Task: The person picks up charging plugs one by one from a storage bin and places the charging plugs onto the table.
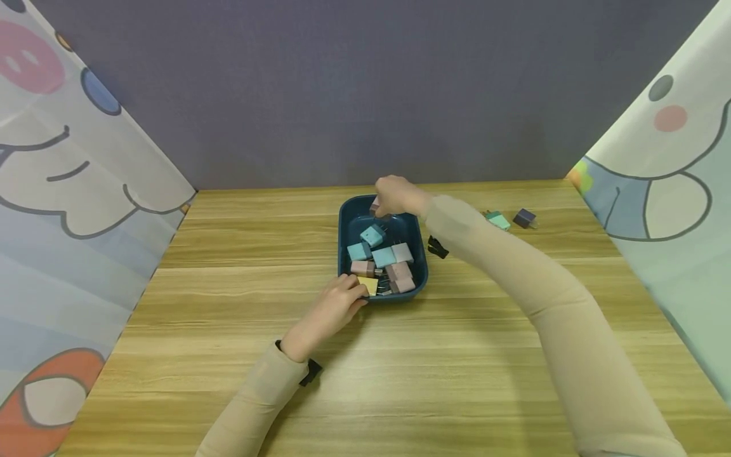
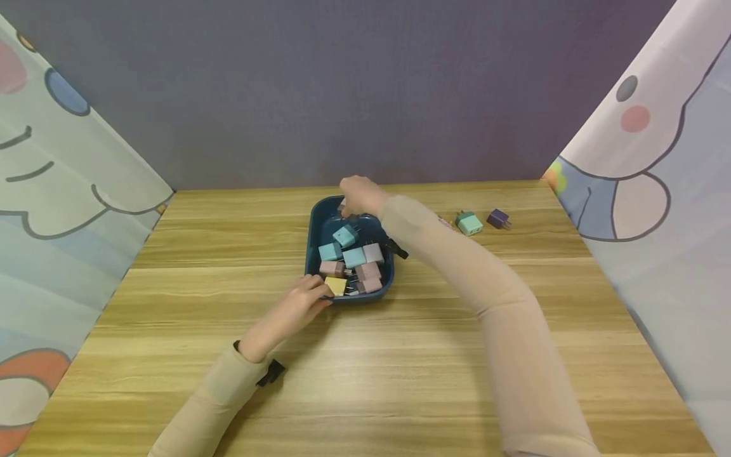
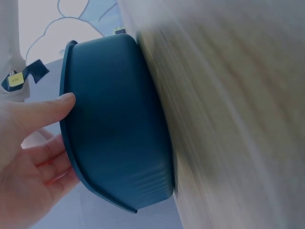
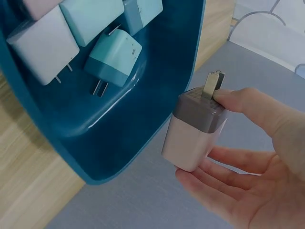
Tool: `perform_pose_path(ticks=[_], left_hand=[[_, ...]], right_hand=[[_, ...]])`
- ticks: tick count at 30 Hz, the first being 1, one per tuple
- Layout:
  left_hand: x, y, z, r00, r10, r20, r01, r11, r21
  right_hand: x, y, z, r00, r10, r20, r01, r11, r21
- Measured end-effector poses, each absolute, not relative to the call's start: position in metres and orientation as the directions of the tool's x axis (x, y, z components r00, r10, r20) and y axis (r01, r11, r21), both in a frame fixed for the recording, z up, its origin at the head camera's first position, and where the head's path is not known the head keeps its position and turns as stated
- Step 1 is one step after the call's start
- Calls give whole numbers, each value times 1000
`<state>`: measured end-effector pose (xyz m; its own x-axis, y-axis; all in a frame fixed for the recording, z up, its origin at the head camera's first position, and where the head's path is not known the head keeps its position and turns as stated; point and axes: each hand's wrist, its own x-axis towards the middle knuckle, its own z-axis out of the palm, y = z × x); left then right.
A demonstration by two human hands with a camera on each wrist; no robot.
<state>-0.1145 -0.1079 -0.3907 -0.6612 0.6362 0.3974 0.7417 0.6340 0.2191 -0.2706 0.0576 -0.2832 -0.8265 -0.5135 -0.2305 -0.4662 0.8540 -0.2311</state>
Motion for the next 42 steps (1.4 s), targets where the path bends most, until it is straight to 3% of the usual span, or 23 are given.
perform_pose_path(ticks=[11, 29, 42], left_hand=[[-115, -109, -392, -668, 636, 388, 737, 637, 225], [-117, -107, -395, -647, 635, 423, 753, 620, 222], [-118, -108, -396, -652, 632, 419, 749, 624, 224]], right_hand=[[-266, 84, -282, -842, -502, -201, -441, 852, -282], [-249, 120, -278, -830, -545, -120, -502, 823, -266], [-247, 144, -283, -841, -524, -133, -467, 828, -310]])
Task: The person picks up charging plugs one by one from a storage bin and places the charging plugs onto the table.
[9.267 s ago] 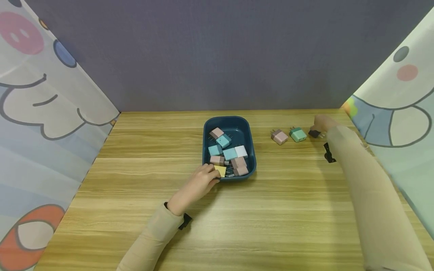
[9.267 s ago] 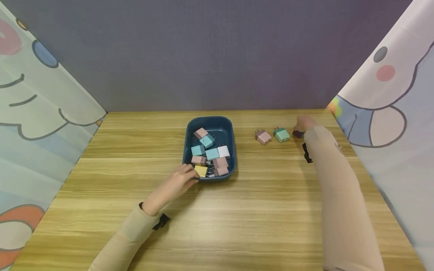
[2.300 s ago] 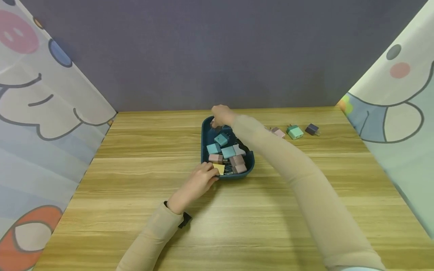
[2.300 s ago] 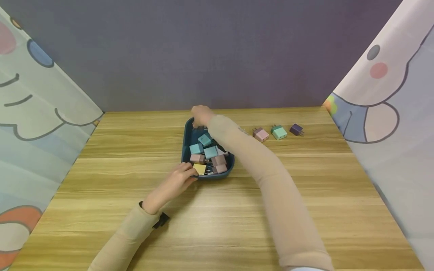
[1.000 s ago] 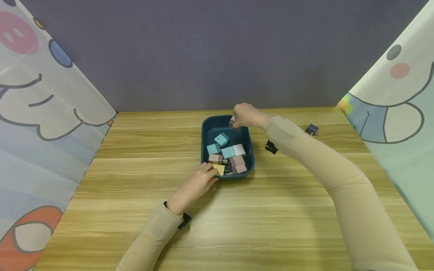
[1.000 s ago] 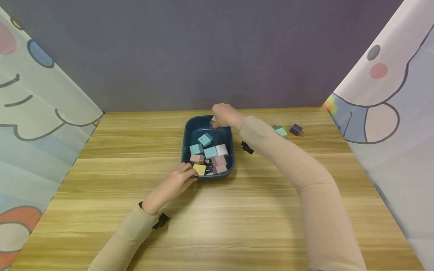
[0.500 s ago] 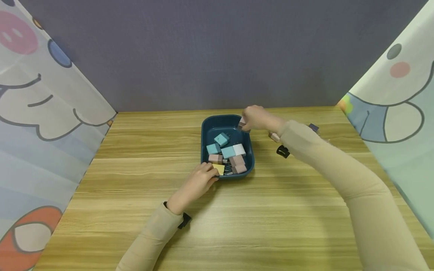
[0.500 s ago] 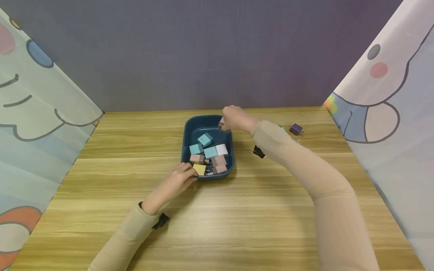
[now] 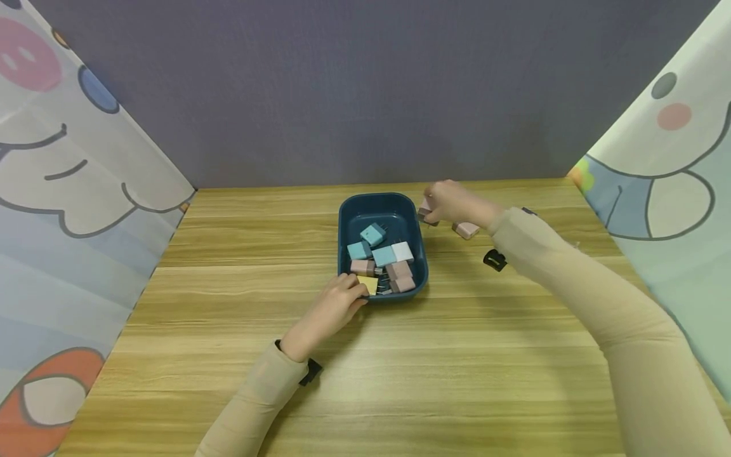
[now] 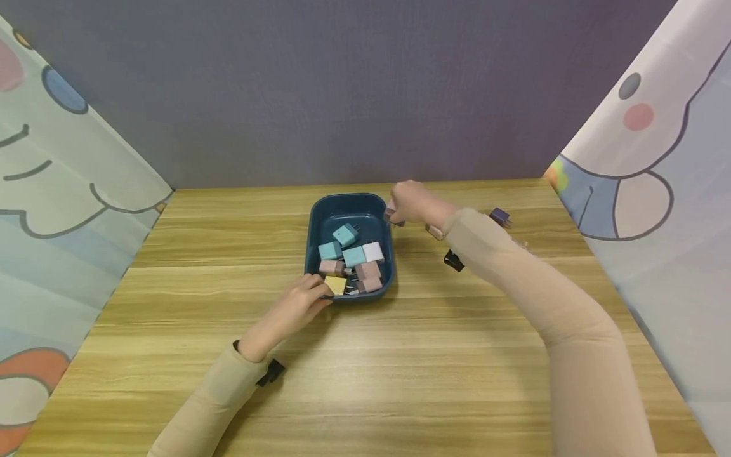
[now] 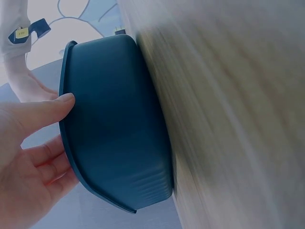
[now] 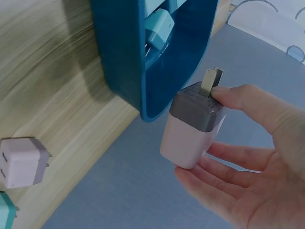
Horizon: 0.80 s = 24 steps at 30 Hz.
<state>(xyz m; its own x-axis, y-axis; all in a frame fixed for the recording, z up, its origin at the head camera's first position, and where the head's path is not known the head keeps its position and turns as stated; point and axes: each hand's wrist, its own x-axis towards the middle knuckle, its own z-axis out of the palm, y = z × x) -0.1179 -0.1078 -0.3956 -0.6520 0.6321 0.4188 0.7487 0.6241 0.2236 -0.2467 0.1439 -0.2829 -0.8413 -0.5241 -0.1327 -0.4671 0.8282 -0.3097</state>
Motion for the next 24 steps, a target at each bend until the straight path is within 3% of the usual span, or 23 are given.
perform_pose_path(ticks=[24], left_hand=[[-115, -109, -395, -670, 628, 396, 734, 640, 226]], right_hand=[[-240, 175, -305, -859, -480, -175, -427, 863, -270]])
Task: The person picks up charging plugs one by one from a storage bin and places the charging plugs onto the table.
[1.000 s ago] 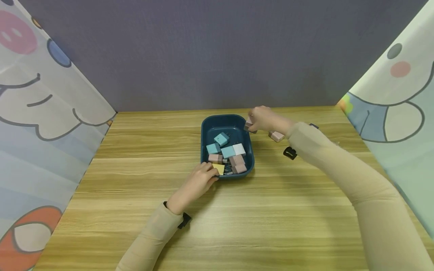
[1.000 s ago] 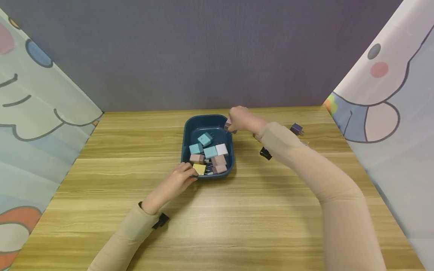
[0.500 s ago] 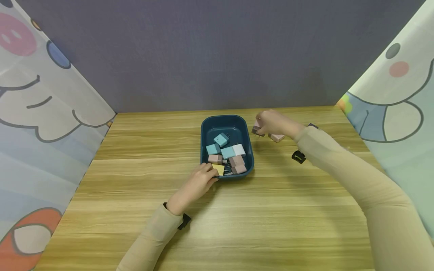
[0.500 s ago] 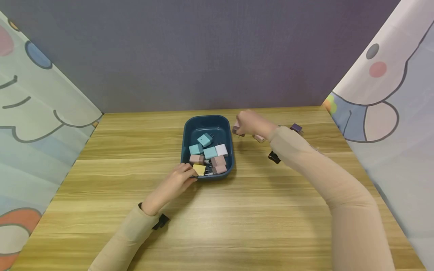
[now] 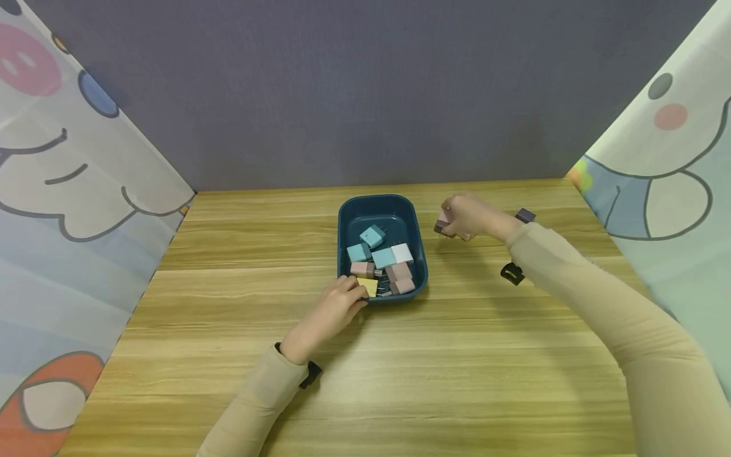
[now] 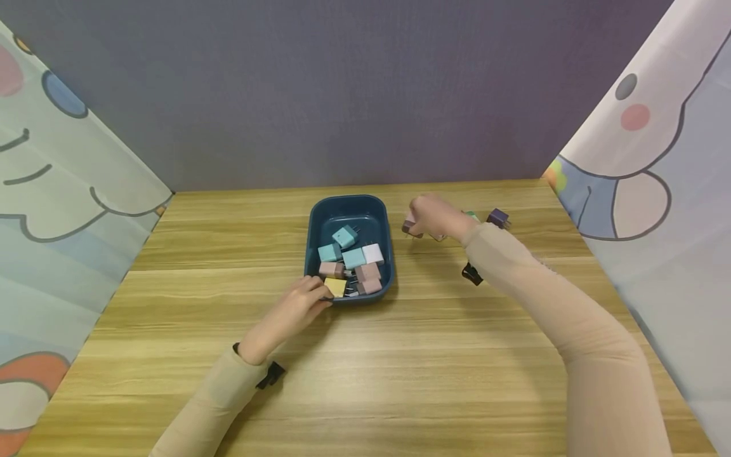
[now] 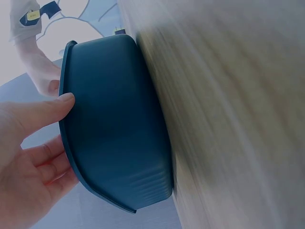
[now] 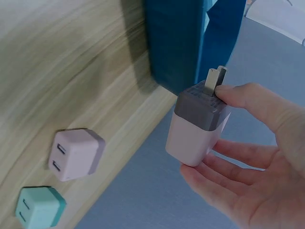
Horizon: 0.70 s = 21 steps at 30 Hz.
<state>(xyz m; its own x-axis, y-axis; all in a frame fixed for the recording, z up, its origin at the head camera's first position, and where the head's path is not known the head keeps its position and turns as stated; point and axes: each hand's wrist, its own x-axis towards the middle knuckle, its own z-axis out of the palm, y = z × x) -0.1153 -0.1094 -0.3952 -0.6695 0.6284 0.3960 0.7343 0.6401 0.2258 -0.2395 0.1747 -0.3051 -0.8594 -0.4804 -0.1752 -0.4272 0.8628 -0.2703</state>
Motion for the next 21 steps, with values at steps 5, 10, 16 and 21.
perform_pose_path(ticks=[5, 10, 16, 21], left_hand=[[-115, -109, -394, -672, 627, 393, 733, 641, 230], [-114, -109, -394, -679, 628, 380, 727, 648, 228], [-115, -109, -394, -686, 630, 364, 722, 653, 230], [-115, -109, -394, -687, 630, 362, 721, 651, 236]], right_hand=[[-241, 179, -316, -850, -497, -174, -444, 854, -272], [-241, 182, -325, -843, -509, -175, -454, 847, -275], [-239, 185, -334, -832, -525, -178, -460, 833, -308], [-239, 188, -341, -831, -530, -165, -461, 825, -328]])
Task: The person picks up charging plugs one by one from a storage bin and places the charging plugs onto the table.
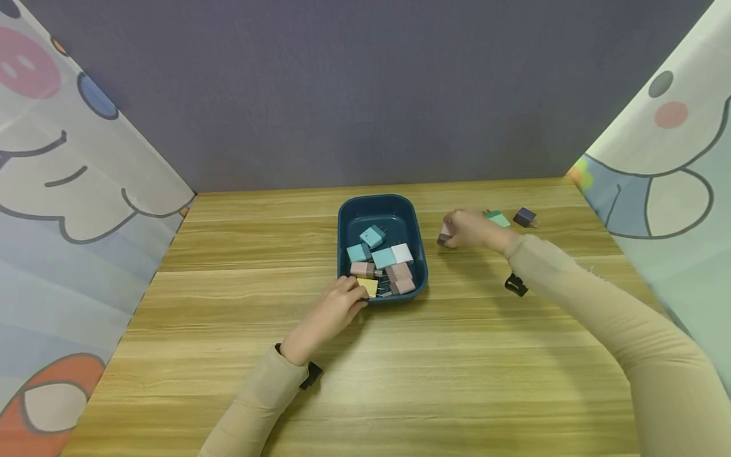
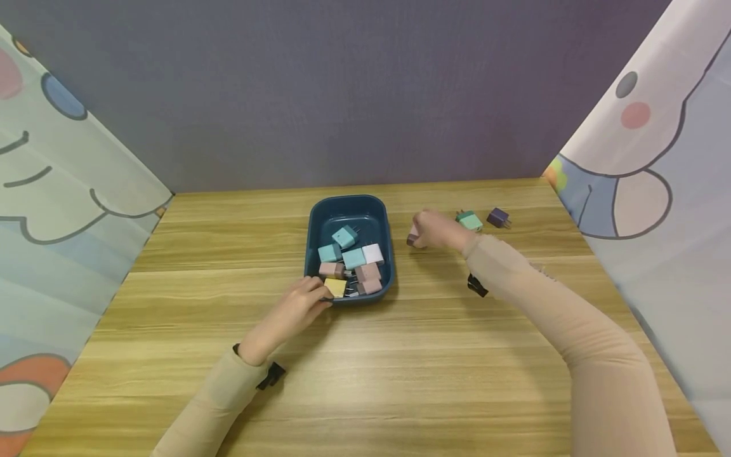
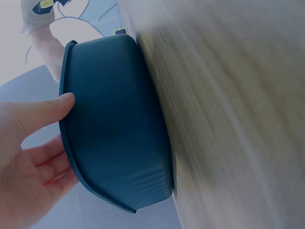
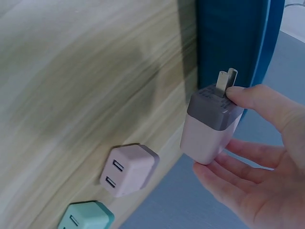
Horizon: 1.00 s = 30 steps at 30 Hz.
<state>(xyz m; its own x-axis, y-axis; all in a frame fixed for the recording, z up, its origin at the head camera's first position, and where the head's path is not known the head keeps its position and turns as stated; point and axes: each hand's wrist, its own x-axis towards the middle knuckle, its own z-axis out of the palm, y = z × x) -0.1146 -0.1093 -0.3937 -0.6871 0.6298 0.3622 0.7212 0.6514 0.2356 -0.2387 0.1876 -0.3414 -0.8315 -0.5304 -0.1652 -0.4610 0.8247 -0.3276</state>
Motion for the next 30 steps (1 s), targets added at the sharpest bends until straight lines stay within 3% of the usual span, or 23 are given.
perform_pose_path(ticks=[13, 22, 30], left_hand=[[-115, -109, -395, -686, 629, 364, 722, 649, 240], [-115, -109, -395, -693, 624, 361, 717, 650, 251], [-115, -109, -396, -677, 627, 386, 730, 638, 244]], right_hand=[[-232, 190, -360, -827, -539, -161, -469, 819, -331], [-229, 192, -366, -812, -523, -258, -436, 839, -326], [-225, 190, -368, -810, -530, -253, -444, 835, -326]])
